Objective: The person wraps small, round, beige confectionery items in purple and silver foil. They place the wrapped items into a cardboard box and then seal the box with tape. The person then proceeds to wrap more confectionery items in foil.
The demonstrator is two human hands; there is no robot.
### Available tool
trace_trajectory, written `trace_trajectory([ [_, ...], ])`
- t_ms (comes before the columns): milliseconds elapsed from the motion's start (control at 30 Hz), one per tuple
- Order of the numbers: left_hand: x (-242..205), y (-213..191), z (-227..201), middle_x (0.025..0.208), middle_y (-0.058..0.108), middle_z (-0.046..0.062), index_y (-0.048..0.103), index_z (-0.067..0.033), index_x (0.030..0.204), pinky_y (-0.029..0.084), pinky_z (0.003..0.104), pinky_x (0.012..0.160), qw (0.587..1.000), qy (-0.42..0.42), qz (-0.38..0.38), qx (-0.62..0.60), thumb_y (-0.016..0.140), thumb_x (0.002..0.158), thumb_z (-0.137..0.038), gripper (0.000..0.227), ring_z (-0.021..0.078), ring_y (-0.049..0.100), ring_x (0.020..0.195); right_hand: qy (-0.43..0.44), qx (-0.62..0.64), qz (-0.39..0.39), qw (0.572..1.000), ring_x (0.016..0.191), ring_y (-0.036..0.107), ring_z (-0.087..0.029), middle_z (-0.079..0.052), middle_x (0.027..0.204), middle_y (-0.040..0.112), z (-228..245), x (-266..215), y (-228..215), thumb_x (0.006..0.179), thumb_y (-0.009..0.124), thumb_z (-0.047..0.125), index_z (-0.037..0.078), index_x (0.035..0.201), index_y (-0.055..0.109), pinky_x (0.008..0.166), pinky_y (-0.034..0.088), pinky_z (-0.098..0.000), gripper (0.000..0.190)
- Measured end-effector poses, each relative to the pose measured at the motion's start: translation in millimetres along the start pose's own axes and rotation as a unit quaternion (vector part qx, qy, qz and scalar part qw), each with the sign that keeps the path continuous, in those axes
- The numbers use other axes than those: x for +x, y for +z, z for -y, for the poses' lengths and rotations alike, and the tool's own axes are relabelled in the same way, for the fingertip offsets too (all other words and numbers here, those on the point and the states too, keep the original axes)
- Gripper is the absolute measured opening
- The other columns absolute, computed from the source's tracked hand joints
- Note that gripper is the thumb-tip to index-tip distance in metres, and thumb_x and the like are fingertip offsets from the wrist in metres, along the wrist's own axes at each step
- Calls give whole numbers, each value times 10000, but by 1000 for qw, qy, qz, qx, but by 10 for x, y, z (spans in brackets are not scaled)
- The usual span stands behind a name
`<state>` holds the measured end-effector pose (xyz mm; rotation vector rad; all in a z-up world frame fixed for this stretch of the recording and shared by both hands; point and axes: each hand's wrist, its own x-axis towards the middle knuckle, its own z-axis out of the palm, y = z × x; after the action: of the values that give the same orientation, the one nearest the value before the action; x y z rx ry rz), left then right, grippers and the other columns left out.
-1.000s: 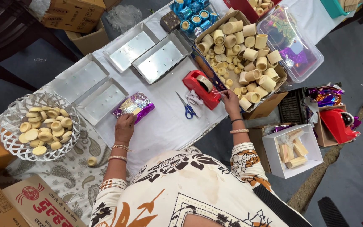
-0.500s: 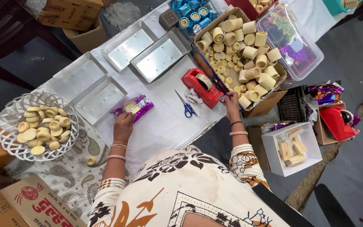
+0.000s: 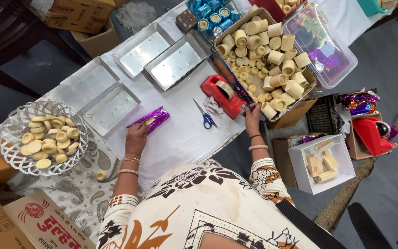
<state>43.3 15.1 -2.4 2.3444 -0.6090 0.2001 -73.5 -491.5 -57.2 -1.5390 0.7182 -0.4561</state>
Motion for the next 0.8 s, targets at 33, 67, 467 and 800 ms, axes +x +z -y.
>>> trace_trajectory([
  [33,22,10,-16,1023,719,94,720,-41,975,527,420,877,1000,-3,-1,1,726,894,-91,95,317,664,951,1,-1,4,1000,812,595,-120,-63,1068,492,-9,-15,3,1038,524,-33,78,1127,380,713,604,-310,202],
  [67,40,15,-22,1009,714,94,707,-38,951,526,422,873,1000,-1,-6,-6,727,904,-96,78,319,662,946,-13,-4,1,1000,799,584,-120,-55,1056,488,-21,-36,16,1036,525,-41,81,1128,374,695,586,-292,215],
  [467,21,4,12,868,642,115,658,-35,864,516,435,781,999,-26,-2,-25,716,910,-117,110,326,633,859,-99,-159,129,974,864,575,-133,-36,935,571,-73,-1045,785,992,664,52,66,1089,486,799,502,-274,203],
  [800,-10,18,10,911,667,109,681,-43,901,533,432,797,998,-43,-11,-44,724,894,-99,71,323,650,897,-140,-112,437,881,864,660,-132,-55,943,645,738,-1225,2669,955,737,48,48,1146,434,792,581,-304,359],
])
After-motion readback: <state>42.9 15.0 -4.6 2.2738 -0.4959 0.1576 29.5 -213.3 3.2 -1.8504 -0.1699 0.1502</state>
